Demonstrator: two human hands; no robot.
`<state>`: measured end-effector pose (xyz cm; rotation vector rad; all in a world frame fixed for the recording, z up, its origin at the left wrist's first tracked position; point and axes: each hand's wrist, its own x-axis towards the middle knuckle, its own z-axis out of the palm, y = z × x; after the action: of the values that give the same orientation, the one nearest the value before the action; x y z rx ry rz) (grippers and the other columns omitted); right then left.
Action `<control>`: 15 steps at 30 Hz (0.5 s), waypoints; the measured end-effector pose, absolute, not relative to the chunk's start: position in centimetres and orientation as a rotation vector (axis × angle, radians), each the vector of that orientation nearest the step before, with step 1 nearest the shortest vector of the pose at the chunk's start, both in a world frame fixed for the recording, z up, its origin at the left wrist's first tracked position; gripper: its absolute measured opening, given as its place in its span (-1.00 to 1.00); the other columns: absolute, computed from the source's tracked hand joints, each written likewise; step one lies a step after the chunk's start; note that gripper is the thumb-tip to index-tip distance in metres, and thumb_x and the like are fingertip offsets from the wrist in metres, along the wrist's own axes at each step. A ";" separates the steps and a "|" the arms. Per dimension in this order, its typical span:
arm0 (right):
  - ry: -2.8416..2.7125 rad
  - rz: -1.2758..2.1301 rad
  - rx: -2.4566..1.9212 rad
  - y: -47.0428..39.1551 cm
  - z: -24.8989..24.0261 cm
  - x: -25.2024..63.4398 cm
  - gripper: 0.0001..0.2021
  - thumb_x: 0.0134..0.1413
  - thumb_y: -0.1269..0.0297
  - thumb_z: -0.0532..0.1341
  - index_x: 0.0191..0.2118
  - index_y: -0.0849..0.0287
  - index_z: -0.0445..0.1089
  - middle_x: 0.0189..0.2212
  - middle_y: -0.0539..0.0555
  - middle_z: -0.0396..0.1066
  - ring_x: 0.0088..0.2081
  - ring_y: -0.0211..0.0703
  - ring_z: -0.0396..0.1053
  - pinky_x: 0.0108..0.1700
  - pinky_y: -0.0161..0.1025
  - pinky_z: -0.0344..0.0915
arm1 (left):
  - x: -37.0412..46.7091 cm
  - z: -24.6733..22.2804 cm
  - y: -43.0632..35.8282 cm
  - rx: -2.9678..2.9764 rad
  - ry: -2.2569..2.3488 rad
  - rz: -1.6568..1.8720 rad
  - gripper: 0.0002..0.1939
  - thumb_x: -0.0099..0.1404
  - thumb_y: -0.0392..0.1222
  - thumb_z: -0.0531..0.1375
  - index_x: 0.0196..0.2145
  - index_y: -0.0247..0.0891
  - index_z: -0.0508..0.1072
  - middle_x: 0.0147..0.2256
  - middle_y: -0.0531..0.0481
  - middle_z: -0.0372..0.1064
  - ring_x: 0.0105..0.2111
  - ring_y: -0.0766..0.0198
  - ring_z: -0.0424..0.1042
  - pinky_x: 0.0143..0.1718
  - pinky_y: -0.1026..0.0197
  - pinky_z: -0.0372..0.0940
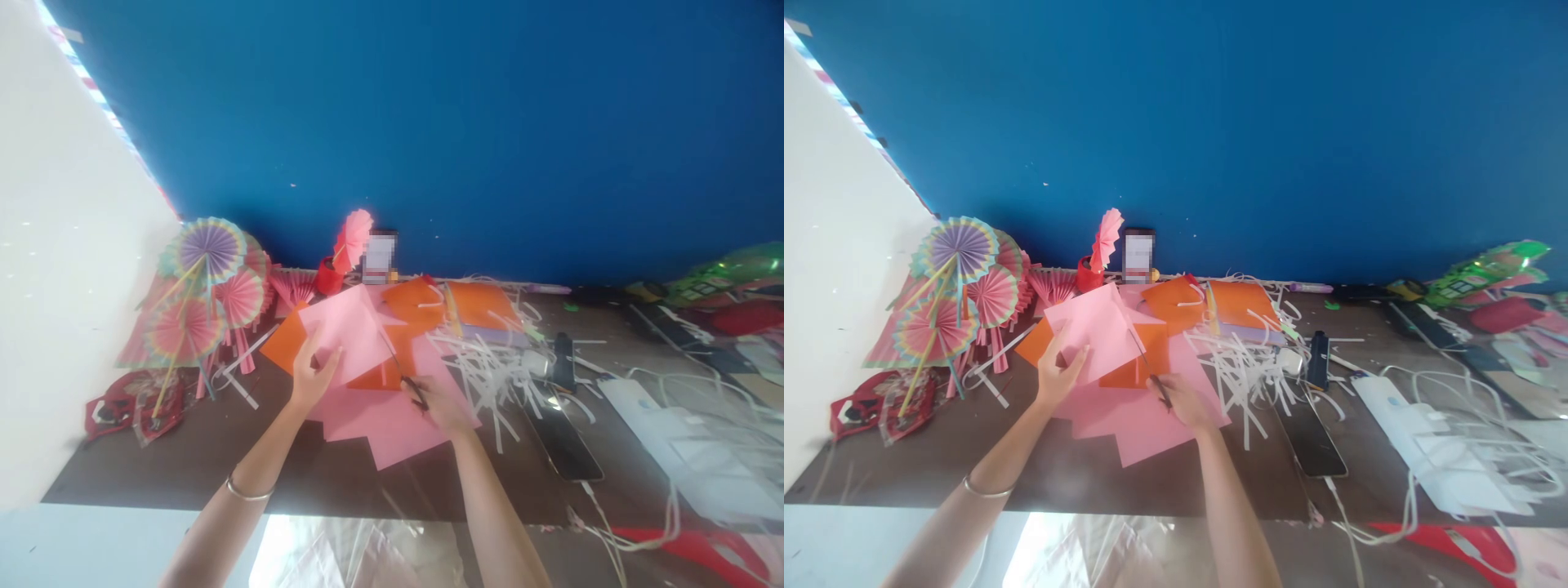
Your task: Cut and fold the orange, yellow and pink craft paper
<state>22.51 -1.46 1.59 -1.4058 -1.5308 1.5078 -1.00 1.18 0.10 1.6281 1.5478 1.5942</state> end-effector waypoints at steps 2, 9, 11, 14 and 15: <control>-1.466 1.562 -1.394 -1.5 1.5 22.5 -0.60 0.01 -0.06 0.09 -0.61 0.15 0.14 -0.72 -0.11 0.05 -0.67 -0.36 0.02 -0.62 -0.34 -0.09 | -1.0 0.2 1.1 1.629 1.547 1.591 -0.49 0.16 -0.04 0.20 0.06 -0.20 0.32 0.07 -0.13 0.28 0.11 0.09 0.22 0.09 0.11 0.21; -1.389 1.672 -1.240 -1.6 0.0 23.3 -0.58 0.07 -0.07 0.09 -0.59 0.17 0.20 -0.69 -0.06 0.16 -0.65 -0.34 0.12 -0.64 -0.32 -0.05 | -0.9 0.4 1.0 1.671 1.513 1.551 -0.49 0.15 -0.05 0.21 0.05 -0.24 0.34 0.01 -0.14 0.34 0.08 0.10 0.26 0.09 0.10 0.21; -1.380 1.684 -1.240 -1.5 -0.3 23.5 -0.59 0.06 -0.08 0.10 -0.57 0.17 0.23 -0.68 -0.04 0.19 -0.64 -0.33 0.13 -0.64 -0.32 -0.02 | -0.9 0.4 0.9 1.692 1.484 1.529 -0.50 0.15 -0.05 0.21 0.03 -0.24 0.35 0.01 -0.15 0.34 0.08 0.10 0.26 0.09 0.09 0.22; -1.371 1.696 -1.213 -1.4 -0.5 23.5 -0.59 0.07 -0.09 0.10 -0.55 0.17 0.25 -0.66 -0.03 0.22 -0.62 -0.32 0.14 -0.62 -0.31 0.02 | -0.7 0.4 0.7 1.697 1.448 1.493 -0.51 0.14 -0.04 0.21 0.01 -0.24 0.37 0.01 -0.15 0.35 0.05 0.10 0.29 0.08 0.08 0.23; -1.366 1.699 -1.204 -1.4 -0.5 23.5 -0.59 0.06 -0.09 0.10 -0.55 0.17 0.26 -0.66 -0.02 0.23 -0.62 -0.32 0.15 -0.62 -0.31 0.04 | -0.6 0.4 0.6 1.696 1.436 1.483 -0.51 0.14 -0.04 0.21 0.01 -0.25 0.37 0.01 -0.15 0.34 0.05 0.10 0.30 0.08 0.08 0.23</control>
<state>23.53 -1.41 -0.54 -1.2042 -1.3660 1.6988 -0.60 0.63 0.38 1.6961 1.4356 1.4831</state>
